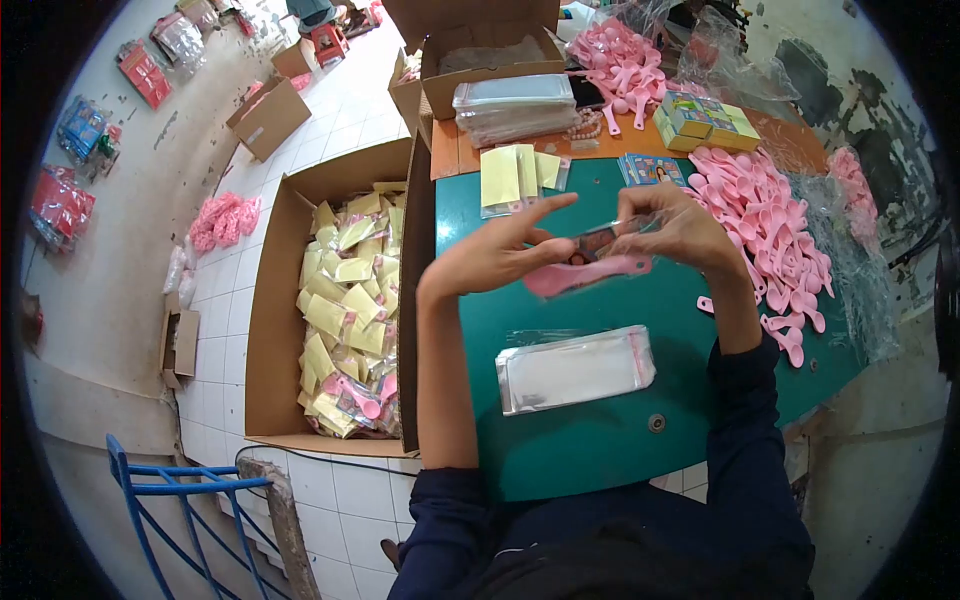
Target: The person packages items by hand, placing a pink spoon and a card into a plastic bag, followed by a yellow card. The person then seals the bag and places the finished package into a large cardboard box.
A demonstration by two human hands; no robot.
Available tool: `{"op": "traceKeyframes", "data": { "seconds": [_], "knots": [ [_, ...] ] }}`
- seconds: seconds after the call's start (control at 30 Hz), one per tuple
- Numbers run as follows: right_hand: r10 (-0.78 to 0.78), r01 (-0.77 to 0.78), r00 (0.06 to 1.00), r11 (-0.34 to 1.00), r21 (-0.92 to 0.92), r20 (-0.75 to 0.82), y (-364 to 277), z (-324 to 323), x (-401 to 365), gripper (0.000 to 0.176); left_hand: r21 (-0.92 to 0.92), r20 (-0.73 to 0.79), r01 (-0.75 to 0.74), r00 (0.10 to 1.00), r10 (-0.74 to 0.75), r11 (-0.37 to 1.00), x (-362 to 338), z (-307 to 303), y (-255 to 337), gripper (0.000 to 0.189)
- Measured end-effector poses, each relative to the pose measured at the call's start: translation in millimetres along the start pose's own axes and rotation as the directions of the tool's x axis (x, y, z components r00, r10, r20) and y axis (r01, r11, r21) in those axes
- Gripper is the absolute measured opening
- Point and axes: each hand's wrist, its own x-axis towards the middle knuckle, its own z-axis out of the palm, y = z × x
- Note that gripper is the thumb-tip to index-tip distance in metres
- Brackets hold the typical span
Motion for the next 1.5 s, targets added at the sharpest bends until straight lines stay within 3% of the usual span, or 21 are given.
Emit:
{"op": "traceKeyframes", "data": {
  "seconds": [0.07,0.1,0.2,0.3,0.43,0.53,0.6,0.63,0.67,0.73,0.77,0.8,0.87,0.97,1.07,1.17,1.5],
  "knots": [
    [0.000,0.010,0.996,0.994,0.106,-0.092,-2,-4,-7,0.012,0.027,-0.008,-0.070,0.997,0.071,0.997,-11,-8,2,0.068],
    [0.023,-0.008,0.989,0.995,0.102,-0.149,-12,-2,-11,0.015,0.054,-0.041,0.058,0.998,-0.056,0.997,-15,-10,12,0.074],
    [0.069,-0.042,0.975,0.991,0.126,-0.212,-19,-1,-16,0.019,-0.078,-0.094,0.002,0.996,-0.009,0.997,-16,-10,21,0.074],
    [0.085,-0.065,0.991,0.982,0.180,-0.102,-10,-9,-19,0.019,-0.058,-0.074,-0.029,0.997,0.024,0.998,-20,-8,26,0.072],
    [0.024,-0.001,0.985,0.992,0.128,-0.171,-10,0,-22,0.015,0.040,-0.040,-0.063,0.997,0.064,0.997,-25,-8,34,0.069],
    [0.048,-0.017,0.981,0.987,0.160,-0.189,-21,5,-30,0.015,-0.017,-0.116,-0.070,0.991,0.067,0.997,-28,-6,25,0.065],
    [0.083,-0.060,0.973,0.992,0.110,-0.215,-19,8,-41,0.018,0.070,-0.382,-0.036,0.922,0.060,0.997,-27,13,3,0.062],
    [0.025,-0.035,0.965,0.999,-0.033,-0.261,-13,10,-47,0.024,0.106,-0.500,-0.006,0.864,0.059,0.994,-30,26,-6,0.060],
    [0.004,-0.035,0.950,0.995,-0.094,-0.312,-10,18,-51,0.023,0.270,-0.550,0.106,0.833,0.063,0.957,-38,40,-11,0.059],
    [-0.057,-0.038,0.912,0.974,-0.224,-0.406,-8,39,-56,0.019,-0.213,-0.414,0.134,0.885,-0.214,0.968,-56,66,-20,0.056],
    [-0.164,0.002,0.924,0.905,-0.425,-0.345,5,46,-56,0.025,-0.406,-0.271,0.188,0.910,-0.314,0.895,-63,78,-18,0.058],
    [-0.192,0.052,0.948,0.880,-0.472,-0.253,16,55,-56,0.027,-0.575,-0.110,0.255,0.917,-0.382,0.777,-70,91,-16,0.059],
    [-0.233,0.169,0.971,0.819,-0.549,-0.049,29,72,-56,0.032,-0.631,-0.066,0.243,0.930,-0.363,0.737,-77,117,-27,0.062],
    [-0.225,0.274,0.961,0.850,-0.449,0.161,29,91,-63,0.038,-0.720,-0.070,0.238,0.909,-0.410,0.651,-84,133,-31,0.064],
    [-0.036,0.126,0.980,0.872,-0.473,0.195,24,90,-69,0.033,-0.656,-0.113,0.209,0.923,-0.368,0.726,-90,136,-36,0.064],
    [-0.112,0.220,0.965,0.836,-0.503,0.237,45,98,-74,0.026,-0.637,-0.126,0.212,0.920,-0.371,0.741,-90,139,-37,0.064],
    [-0.126,0.220,0.960,0.890,-0.399,0.248,43,117,-75,0.017,-0.486,-0.225,0.258,0.886,-0.404,0.835,-91,142,-31,0.057]
  ]
}}
